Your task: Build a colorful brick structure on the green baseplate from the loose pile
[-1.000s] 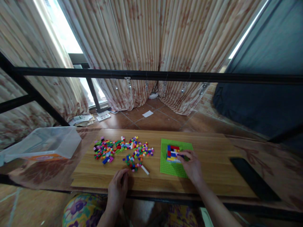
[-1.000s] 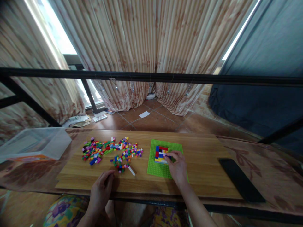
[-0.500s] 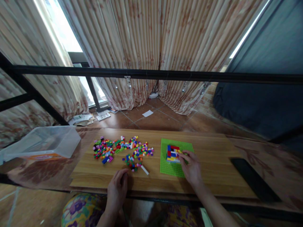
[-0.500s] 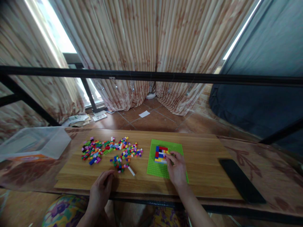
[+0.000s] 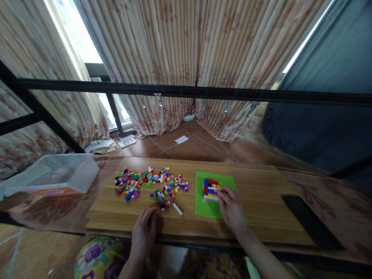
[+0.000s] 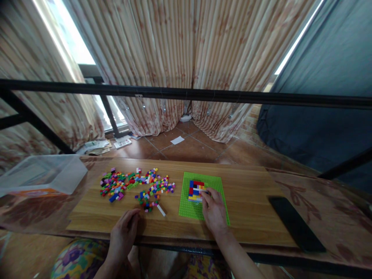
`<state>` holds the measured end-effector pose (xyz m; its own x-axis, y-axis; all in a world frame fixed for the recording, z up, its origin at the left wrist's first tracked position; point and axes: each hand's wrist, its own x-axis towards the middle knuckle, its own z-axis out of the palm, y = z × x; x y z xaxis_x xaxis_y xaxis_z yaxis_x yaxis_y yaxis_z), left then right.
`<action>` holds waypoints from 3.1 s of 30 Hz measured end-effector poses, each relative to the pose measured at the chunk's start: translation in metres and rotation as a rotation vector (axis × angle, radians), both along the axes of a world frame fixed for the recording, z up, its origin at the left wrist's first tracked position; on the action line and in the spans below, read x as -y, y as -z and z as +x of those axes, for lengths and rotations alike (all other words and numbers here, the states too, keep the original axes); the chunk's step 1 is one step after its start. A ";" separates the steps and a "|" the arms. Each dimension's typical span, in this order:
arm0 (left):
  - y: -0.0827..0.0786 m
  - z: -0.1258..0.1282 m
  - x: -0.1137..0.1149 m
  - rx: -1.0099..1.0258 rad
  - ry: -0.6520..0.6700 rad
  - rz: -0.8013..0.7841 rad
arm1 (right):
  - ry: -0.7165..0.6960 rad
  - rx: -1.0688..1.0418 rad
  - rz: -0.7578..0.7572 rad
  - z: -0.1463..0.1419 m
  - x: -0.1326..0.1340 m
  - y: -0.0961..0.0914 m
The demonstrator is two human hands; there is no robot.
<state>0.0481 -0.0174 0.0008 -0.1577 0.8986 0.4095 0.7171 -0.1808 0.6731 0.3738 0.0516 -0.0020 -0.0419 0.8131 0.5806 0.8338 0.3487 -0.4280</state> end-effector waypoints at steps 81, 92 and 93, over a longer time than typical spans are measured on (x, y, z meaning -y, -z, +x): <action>-0.006 0.003 0.002 0.034 -0.006 -0.042 | 0.050 -0.031 -0.064 0.008 -0.010 -0.031; -0.002 0.001 0.002 0.024 -0.006 -0.025 | 0.188 -0.590 -0.349 0.006 -0.023 0.003; -0.002 0.001 0.002 0.020 -0.006 -0.024 | 0.195 -0.615 -0.364 0.004 -0.024 0.005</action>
